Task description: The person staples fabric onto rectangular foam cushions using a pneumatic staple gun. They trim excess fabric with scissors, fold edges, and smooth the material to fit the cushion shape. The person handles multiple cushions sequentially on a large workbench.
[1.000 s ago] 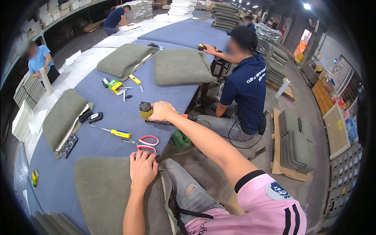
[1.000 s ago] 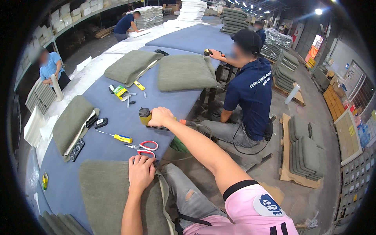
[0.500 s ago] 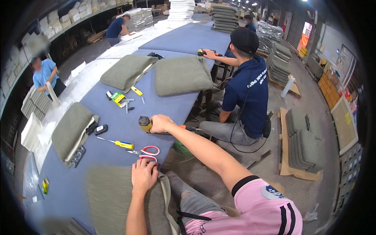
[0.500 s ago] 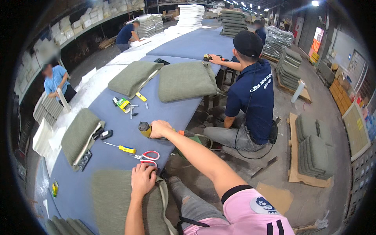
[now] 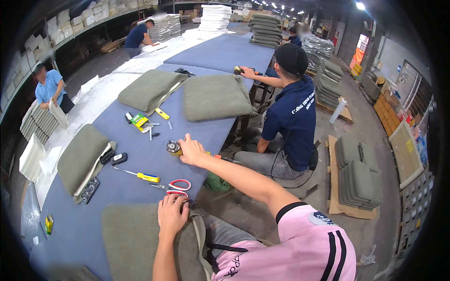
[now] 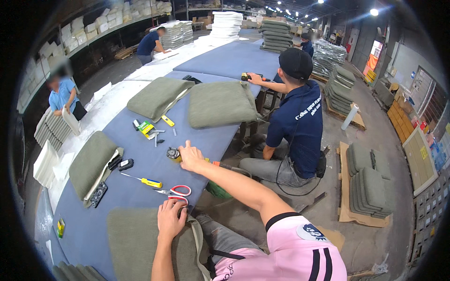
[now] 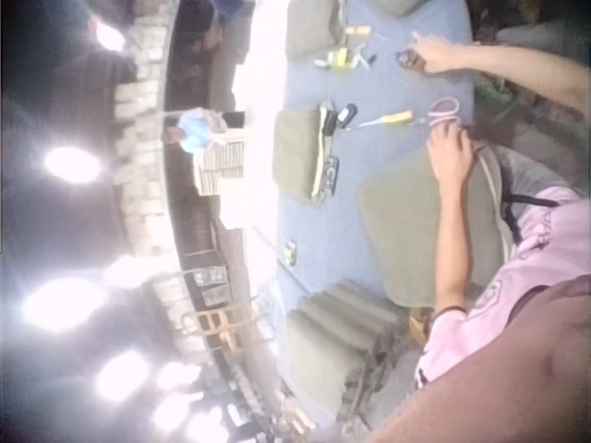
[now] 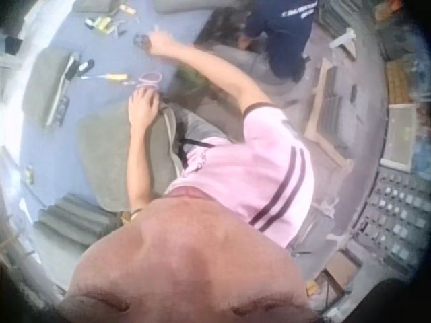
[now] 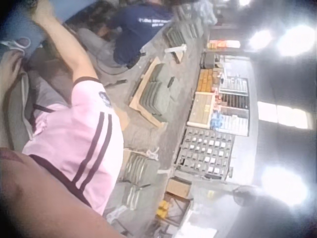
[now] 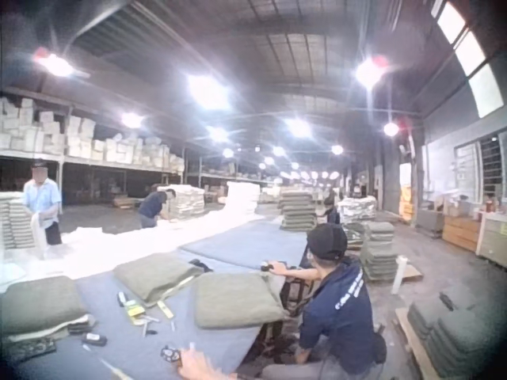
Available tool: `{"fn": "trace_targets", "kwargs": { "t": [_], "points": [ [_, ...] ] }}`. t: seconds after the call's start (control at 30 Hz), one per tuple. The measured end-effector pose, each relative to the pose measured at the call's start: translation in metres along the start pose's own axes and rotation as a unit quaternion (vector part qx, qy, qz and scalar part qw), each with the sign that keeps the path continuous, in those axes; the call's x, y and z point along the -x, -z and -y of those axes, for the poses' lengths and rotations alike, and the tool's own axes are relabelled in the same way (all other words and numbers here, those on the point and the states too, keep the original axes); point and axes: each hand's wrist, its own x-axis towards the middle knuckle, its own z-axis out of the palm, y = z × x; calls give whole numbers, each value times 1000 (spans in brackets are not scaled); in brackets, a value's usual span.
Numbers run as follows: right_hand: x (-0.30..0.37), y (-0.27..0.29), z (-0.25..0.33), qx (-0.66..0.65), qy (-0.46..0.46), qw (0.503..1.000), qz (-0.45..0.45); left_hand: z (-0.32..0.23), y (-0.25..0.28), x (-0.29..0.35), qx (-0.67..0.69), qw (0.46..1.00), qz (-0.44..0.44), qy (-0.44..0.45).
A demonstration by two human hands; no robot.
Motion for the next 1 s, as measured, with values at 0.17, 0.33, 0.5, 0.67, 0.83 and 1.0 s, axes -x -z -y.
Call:
{"fn": "trace_targets", "kwargs": {
  "t": [0.17,0.33,0.5,0.67,0.83,1.0],
  "points": [
    [55,-27,21,0,47,997,-58,6,10,7,-26,1000,0,-2],
    [169,-46,57,-259,170,939,-150,5,51,70,-119,989,17,82],
    [262,-51,59,-354,99,928,-66,-13,99,166,-157,965,50,204],
    [266,-53,34,-459,24,887,44,-44,141,279,-202,898,-45,388],
    [225,-75,33,-523,7,835,171,-69,116,399,-190,799,-254,511],
    [219,-51,78,-487,16,864,126,-83,54,408,-245,786,-306,478]
  ]
}}
